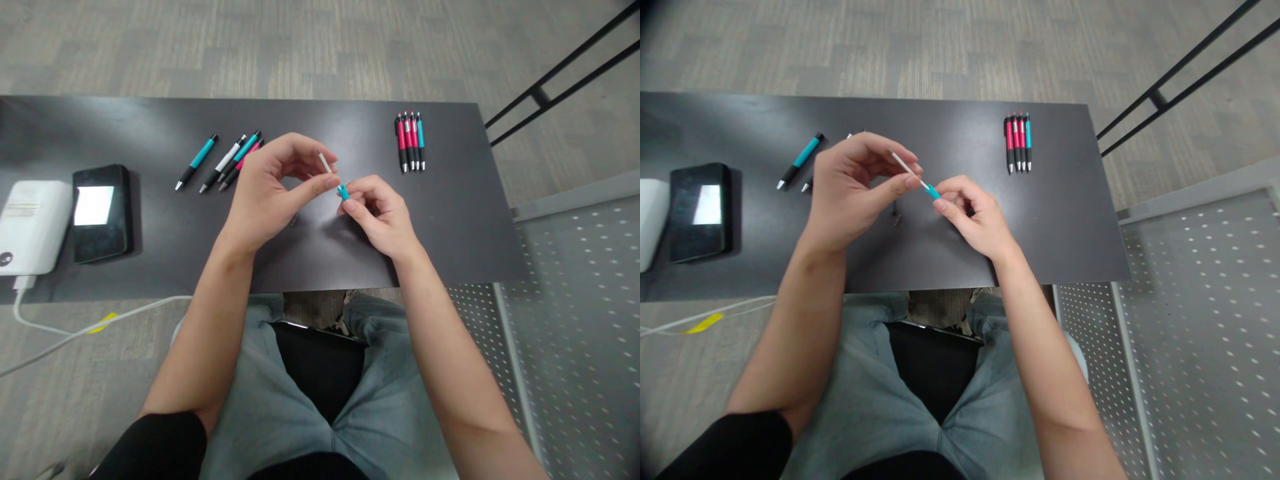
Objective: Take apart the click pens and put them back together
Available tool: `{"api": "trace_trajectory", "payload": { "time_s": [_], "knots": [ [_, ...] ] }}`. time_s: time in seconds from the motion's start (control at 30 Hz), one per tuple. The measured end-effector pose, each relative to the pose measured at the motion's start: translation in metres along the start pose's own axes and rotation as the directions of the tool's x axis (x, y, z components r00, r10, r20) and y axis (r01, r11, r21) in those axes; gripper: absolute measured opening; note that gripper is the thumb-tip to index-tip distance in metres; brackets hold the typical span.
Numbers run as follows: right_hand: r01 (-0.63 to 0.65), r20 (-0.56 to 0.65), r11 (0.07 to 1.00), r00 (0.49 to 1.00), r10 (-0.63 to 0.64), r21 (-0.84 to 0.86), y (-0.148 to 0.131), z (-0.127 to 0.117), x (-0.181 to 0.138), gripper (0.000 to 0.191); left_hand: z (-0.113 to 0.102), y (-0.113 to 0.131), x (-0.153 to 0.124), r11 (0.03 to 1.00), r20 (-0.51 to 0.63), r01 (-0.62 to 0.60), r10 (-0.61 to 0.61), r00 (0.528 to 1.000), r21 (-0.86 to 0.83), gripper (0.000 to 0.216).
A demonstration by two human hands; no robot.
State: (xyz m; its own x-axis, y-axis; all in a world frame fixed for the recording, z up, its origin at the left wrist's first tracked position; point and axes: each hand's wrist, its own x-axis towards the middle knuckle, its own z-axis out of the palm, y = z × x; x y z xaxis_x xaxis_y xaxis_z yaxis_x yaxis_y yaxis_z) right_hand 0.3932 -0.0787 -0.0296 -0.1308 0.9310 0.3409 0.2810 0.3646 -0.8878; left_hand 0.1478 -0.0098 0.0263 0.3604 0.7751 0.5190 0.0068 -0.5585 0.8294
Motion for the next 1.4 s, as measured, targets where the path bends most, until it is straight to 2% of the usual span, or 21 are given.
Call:
{"api": "trace_trajectory", "payload": {
  "time_s": [0.13,0.2,0.3,0.43,0.63,0.87,1.03,1.13,1.23,1.33,1.4],
  "knots": [
    [0.021,-0.053,1.000,0.998,-0.020,0.019,0.002,-0.002,0.001,0.060,-0.033,0.012,0.002,0.977,0.113,0.021,-0.046,0.993,0.212,0.059],
    [0.017,-0.070,1.000,0.997,-0.015,0.022,0.003,-0.002,0.002,0.059,-0.051,0.012,0.001,0.940,0.219,0.064,-0.144,0.965,0.334,0.048],
    [0.018,-0.080,0.999,0.997,-0.015,0.032,0.005,-0.002,0.002,0.057,-0.065,0.005,-0.005,0.874,0.309,0.116,-0.287,0.906,0.472,0.038],
    [0.039,-0.100,0.997,0.995,-0.032,0.069,0.009,-0.002,0.003,0.053,-0.063,-0.007,-0.010,0.830,0.362,0.113,-0.356,0.861,0.546,0.037],
    [0.009,-0.110,0.999,0.994,-0.004,0.053,0.007,-0.002,0.003,0.056,-0.055,-0.011,-0.010,0.808,0.361,0.070,-0.337,0.869,0.585,0.035],
    [-0.054,-0.136,0.997,0.989,0.060,0.053,-0.001,-0.001,0.004,0.058,-0.053,-0.013,-0.013,0.786,0.337,0.058,-0.329,0.882,0.616,0.056],
    [-0.074,-0.112,0.996,0.991,0.078,0.040,-0.004,-0.003,0.003,0.055,-0.051,-0.014,-0.014,0.775,0.344,0.052,-0.338,0.876,0.630,0.055],
    [-0.085,-0.115,0.996,0.989,0.089,0.036,-0.006,-0.003,0.003,0.055,-0.050,-0.011,-0.012,0.810,0.346,0.066,-0.321,0.882,0.583,0.049],
    [-0.097,-0.111,0.995,0.989,0.099,0.023,-0.008,-0.003,0.003,0.055,-0.048,-0.006,-0.010,0.911,0.333,0.145,-0.284,0.899,0.386,0.049],
    [-0.102,-0.084,0.995,0.991,0.102,0.003,-0.010,-0.004,0.002,0.056,-0.045,-0.004,-0.007,0.967,0.169,0.238,-0.250,0.953,0.086,0.056],
    [-0.090,-0.070,0.996,0.994,0.089,-0.008,-0.010,-0.004,0.002,0.054,-0.043,-0.008,-0.004,0.975,-0.012,0.200,-0.202,0.979,-0.092,0.061]
  ]
}}
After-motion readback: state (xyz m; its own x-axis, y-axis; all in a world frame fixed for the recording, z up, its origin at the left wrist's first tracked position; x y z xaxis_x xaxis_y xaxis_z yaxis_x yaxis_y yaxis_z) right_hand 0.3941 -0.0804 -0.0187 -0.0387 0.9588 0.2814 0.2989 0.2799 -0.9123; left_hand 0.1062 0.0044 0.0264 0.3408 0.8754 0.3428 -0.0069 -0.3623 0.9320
